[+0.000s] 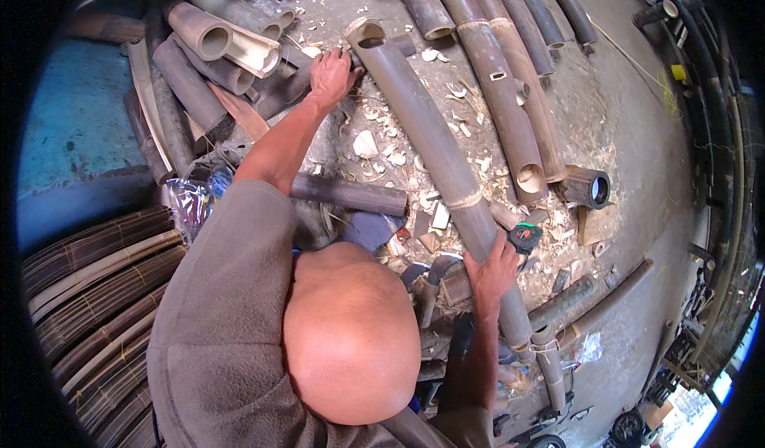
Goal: The person sits on the floor and assembles bamboo pieces by fitting them together, measuring lengths with a tape measure, and using a wooden mallet to tap joints into place. The person repeatedly picks up bamboo segments, aligns them, and secures connections.
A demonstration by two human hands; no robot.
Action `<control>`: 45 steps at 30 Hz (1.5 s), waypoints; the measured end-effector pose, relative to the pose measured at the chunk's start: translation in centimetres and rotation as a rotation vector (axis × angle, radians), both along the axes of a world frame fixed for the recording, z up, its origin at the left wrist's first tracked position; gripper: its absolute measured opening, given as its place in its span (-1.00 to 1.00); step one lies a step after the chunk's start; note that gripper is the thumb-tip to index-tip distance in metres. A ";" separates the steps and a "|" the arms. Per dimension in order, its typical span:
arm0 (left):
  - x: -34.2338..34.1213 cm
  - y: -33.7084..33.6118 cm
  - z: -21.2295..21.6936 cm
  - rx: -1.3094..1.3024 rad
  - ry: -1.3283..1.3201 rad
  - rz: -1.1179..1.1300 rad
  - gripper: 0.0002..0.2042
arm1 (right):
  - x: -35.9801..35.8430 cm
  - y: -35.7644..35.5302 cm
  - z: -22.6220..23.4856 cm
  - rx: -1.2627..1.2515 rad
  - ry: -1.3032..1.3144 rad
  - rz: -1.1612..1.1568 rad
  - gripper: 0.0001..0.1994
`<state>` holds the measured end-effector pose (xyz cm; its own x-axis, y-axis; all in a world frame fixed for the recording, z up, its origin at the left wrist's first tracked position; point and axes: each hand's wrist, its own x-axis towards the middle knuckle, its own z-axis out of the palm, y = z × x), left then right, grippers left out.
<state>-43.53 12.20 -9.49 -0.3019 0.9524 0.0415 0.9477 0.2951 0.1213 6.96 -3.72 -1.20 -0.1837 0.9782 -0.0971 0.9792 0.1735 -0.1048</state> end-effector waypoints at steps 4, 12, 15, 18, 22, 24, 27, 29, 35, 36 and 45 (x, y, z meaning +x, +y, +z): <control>-0.3 0.3 0.6 -0.046 -0.007 0.019 -0.57 | -1.3 0.7 -0.3 0.068 -0.015 0.007 -0.07; -1.4 1.1 -0.1 -0.033 -0.024 0.037 -0.56 | -2.1 1.5 0.7 -0.028 -0.017 -0.026 -0.06; -1.5 0.9 -0.1 -0.044 -0.050 0.064 -0.58 | -2.0 2.0 0.7 -0.054 0.016 -0.005 -0.06; -2.8 1.2 -0.2 -0.036 -0.032 -0.030 -0.55 | -1.4 2.5 -0.1 -0.030 0.024 0.019 -0.06; -2.1 1.1 0.5 -0.118 -0.014 -0.023 -0.47 | -0.9 2.5 -0.7 0.012 0.058 0.064 -0.05; -2.2 1.0 -0.3 -0.104 0.020 -0.013 -0.47 | -0.8 2.2 -0.3 -0.010 0.041 0.048 -0.04; -3.1 0.5 -1.0 -0.074 0.078 -0.047 -0.47 | -1.0 1.9 -0.5 0.009 0.057 0.043 -0.06; -2.9 0.5 -0.7 -0.068 0.119 -0.059 -0.49 | -0.7 1.4 -0.7 0.022 0.056 0.035 -0.06; -4.3 1.1 0.1 -0.154 0.175 -0.084 -0.53 | -1.5 1.9 -0.8 0.016 0.020 0.021 -0.04; -4.5 1.0 -0.2 -0.150 0.162 -0.074 -0.48 | -1.5 1.9 -0.8 0.014 0.010 0.025 -0.04; 6.9 -1.4 2.8 0.404 -0.259 -0.208 -0.28 | -1.8 1.7 -0.7 0.031 -0.053 0.013 0.01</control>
